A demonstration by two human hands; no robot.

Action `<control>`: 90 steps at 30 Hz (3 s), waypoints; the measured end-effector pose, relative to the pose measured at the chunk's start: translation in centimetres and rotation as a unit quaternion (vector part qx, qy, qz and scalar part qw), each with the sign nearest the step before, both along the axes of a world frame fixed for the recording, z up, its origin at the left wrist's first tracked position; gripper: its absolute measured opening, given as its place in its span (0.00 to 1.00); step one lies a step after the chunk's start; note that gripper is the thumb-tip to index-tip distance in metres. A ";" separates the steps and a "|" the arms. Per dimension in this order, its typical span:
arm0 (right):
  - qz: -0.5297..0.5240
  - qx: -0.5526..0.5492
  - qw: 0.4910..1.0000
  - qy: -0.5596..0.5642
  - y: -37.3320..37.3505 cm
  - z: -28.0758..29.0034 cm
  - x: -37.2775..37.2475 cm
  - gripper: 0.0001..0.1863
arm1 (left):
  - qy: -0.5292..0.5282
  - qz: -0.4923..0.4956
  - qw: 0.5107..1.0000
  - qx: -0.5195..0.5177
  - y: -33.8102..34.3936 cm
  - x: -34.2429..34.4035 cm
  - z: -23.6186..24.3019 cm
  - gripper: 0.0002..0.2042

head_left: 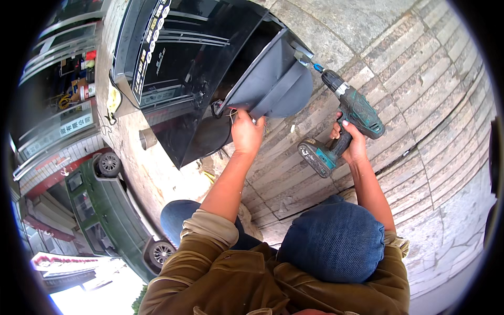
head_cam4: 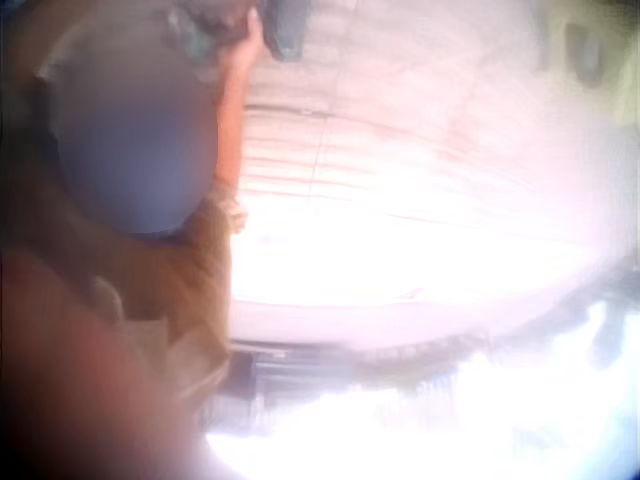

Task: The person kneels on the ground and uses a cordless drill to install a black circular electrical fixture into a wall cavity. They align the fixture, insert screws, and tighten them to secure the unit.

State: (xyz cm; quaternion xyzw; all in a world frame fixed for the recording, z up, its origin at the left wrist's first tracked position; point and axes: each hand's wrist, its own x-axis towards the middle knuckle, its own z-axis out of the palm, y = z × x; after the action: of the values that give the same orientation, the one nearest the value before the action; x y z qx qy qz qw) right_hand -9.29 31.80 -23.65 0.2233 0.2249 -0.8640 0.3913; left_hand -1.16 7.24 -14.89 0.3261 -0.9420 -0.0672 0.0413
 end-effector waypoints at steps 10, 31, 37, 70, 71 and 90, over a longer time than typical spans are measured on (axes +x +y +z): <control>0.035 -0.041 0.999 0.000 -0.2 -1.5 1.0 0.19 | 0.001 -0.036 0.999 0.032 -1.1 1.3 0.1 0.23; -0.008 -0.054 0.998 0.009 -2.7 -1.0 2.3 0.19 | 0.106 0.046 0.980 0.165 -2.6 -0.6 -0.6 0.18; -0.001 -0.006 1.000 0.026 -3.0 -0.3 2.6 0.20 | 0.079 0.073 0.980 0.169 -3.1 -0.7 0.6 0.17; -0.030 0.004 0.999 0.021 -2.9 -0.5 2.0 0.18 | 0.172 0.084 0.944 0.269 -1.7 -1.9 1.3 0.14; -0.034 0.001 0.999 0.021 -2.9 -0.5 2.0 0.18 | 0.180 0.076 0.942 0.273 -1.7 -1.9 1.1 0.15; 0.008 0.021 0.998 0.062 -1.2 -0.7 0.3 0.12 | 0.203 0.051 0.939 0.273 -1.9 -1.7 -0.3 0.18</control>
State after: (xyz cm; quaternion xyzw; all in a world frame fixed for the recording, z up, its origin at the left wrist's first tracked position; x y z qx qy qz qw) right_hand -9.03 30.56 -24.31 0.1754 0.2690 -0.8679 0.3790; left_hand -2.84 5.30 -15.22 0.3519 -0.8412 -0.3842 0.1447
